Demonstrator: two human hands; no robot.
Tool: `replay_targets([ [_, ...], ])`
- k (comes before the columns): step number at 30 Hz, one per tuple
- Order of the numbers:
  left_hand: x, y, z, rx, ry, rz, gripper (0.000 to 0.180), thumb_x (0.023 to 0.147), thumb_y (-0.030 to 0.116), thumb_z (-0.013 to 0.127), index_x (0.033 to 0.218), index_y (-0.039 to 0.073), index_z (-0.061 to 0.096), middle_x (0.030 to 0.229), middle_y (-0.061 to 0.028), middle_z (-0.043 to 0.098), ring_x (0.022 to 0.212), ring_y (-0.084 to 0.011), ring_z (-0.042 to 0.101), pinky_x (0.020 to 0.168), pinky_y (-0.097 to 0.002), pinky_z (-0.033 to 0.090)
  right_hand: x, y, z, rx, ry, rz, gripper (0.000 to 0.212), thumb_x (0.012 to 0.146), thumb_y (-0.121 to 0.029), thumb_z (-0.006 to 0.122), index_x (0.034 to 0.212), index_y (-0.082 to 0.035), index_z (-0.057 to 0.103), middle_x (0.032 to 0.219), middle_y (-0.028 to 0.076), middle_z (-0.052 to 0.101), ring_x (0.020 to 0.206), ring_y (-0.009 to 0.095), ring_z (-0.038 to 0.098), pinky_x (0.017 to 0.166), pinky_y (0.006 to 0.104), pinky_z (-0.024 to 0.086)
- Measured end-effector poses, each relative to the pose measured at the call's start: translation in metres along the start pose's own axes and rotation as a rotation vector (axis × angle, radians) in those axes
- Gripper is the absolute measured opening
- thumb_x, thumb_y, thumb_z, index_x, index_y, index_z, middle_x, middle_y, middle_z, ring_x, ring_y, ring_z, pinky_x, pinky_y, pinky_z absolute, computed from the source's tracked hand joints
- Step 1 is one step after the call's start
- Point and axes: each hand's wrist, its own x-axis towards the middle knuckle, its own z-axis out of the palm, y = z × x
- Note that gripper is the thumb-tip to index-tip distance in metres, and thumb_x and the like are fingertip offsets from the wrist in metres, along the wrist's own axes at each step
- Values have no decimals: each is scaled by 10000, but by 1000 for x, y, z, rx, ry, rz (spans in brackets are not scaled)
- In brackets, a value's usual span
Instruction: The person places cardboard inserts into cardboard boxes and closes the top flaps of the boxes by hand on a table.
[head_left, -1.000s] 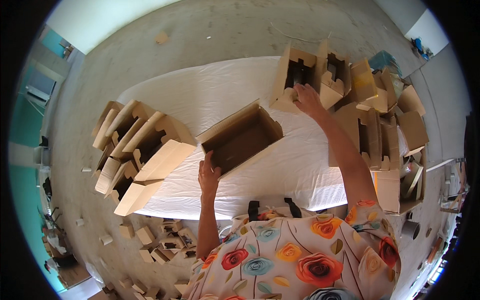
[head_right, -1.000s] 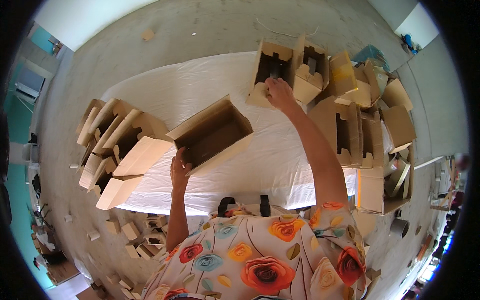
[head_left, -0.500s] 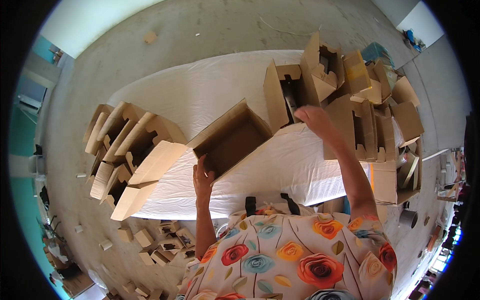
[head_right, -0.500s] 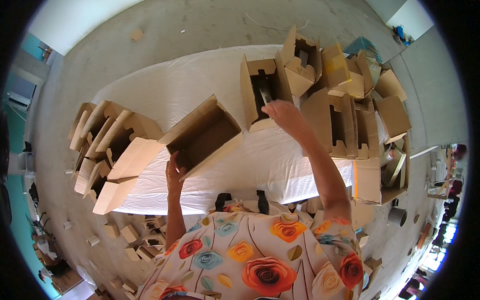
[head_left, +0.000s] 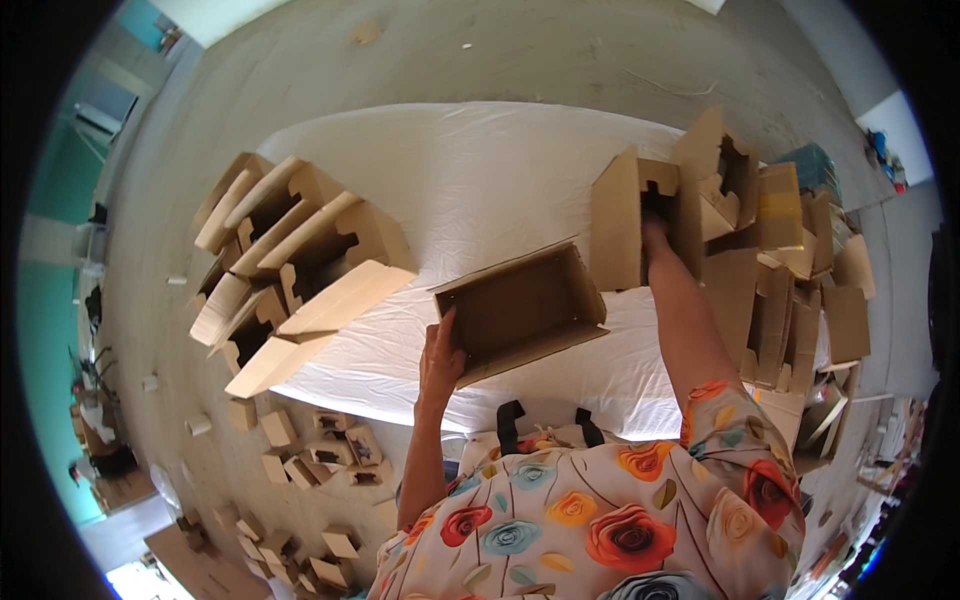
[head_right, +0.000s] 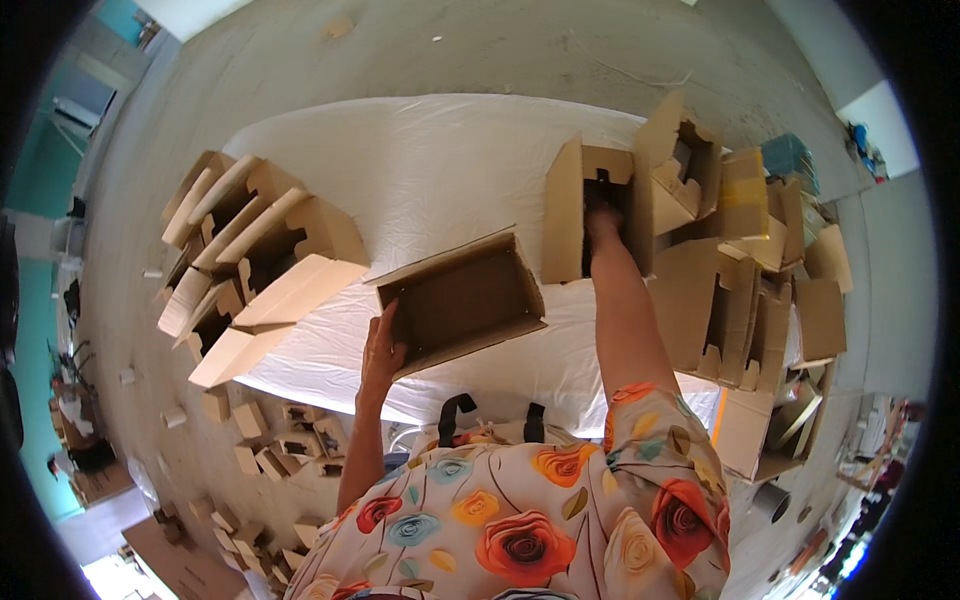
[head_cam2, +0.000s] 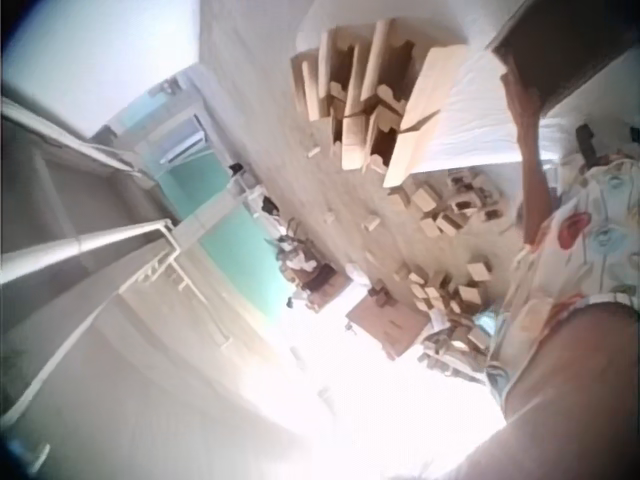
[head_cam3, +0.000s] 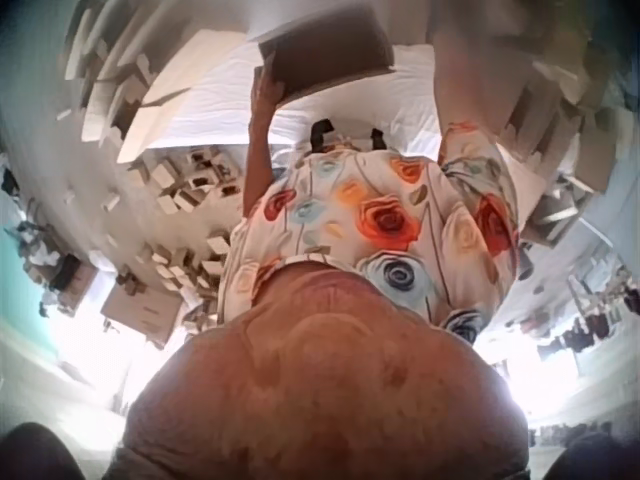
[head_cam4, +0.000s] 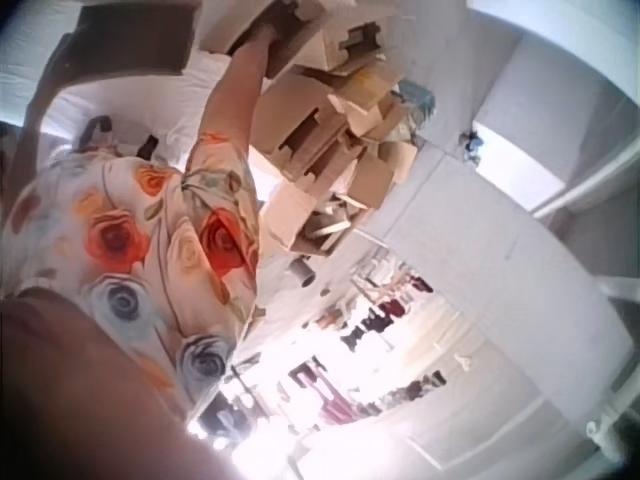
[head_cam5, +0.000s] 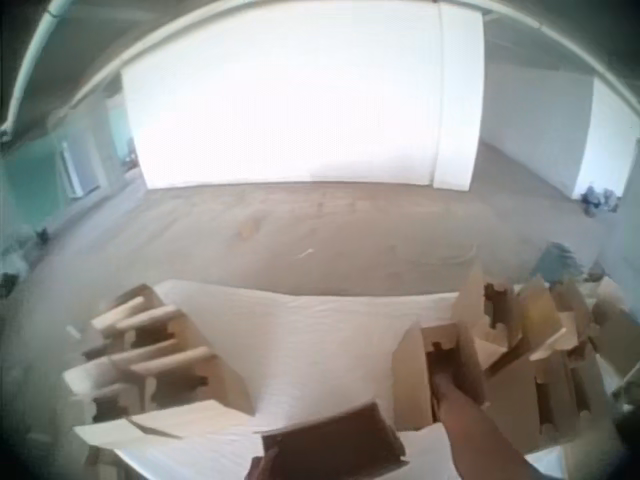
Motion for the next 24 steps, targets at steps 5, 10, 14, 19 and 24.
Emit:
replay_targets([
  [5,3,-1,2,-16,-21,-49,739,625,-102,513,1306,135,355,917,-167,461,786,-332,509,680,-393,439,5,11,15,79,155,-65,339,829,-277,475,1088,-81,568,1102,127,574,964,309,578,740,438,482],
  [10,7,-4,0,14,-8,-18,798,624,-108,507,1343,167,299,881,-169,457,778,-332,513,674,-397,440,-41,-15,-48,-123,307,-123,386,759,-280,576,1060,-50,502,951,152,611,865,340,598,718,439,485],
  [14,5,-7,2,-2,-1,-9,832,629,-114,503,1366,185,259,881,-157,451,774,-305,508,682,-383,437,-166,-29,-111,93,615,-262,505,690,-280,681,1073,-29,468,925,196,607,839,362,589,706,417,482],
  [19,1,-10,4,-37,-8,70,819,636,-116,496,1365,179,266,874,-152,439,759,-285,498,681,-367,433,-299,-34,-125,893,775,-584,476,708,-184,705,1085,-25,461,931,132,620,816,224,607,689,331,484],
  [24,-10,-1,-7,-22,-22,89,852,653,-94,518,1389,175,184,949,-187,472,833,-318,514,727,-395,428,-358,-85,-90,593,480,-976,510,702,-114,695,1142,-38,450,986,130,579,871,268,575,758,332,464],
])
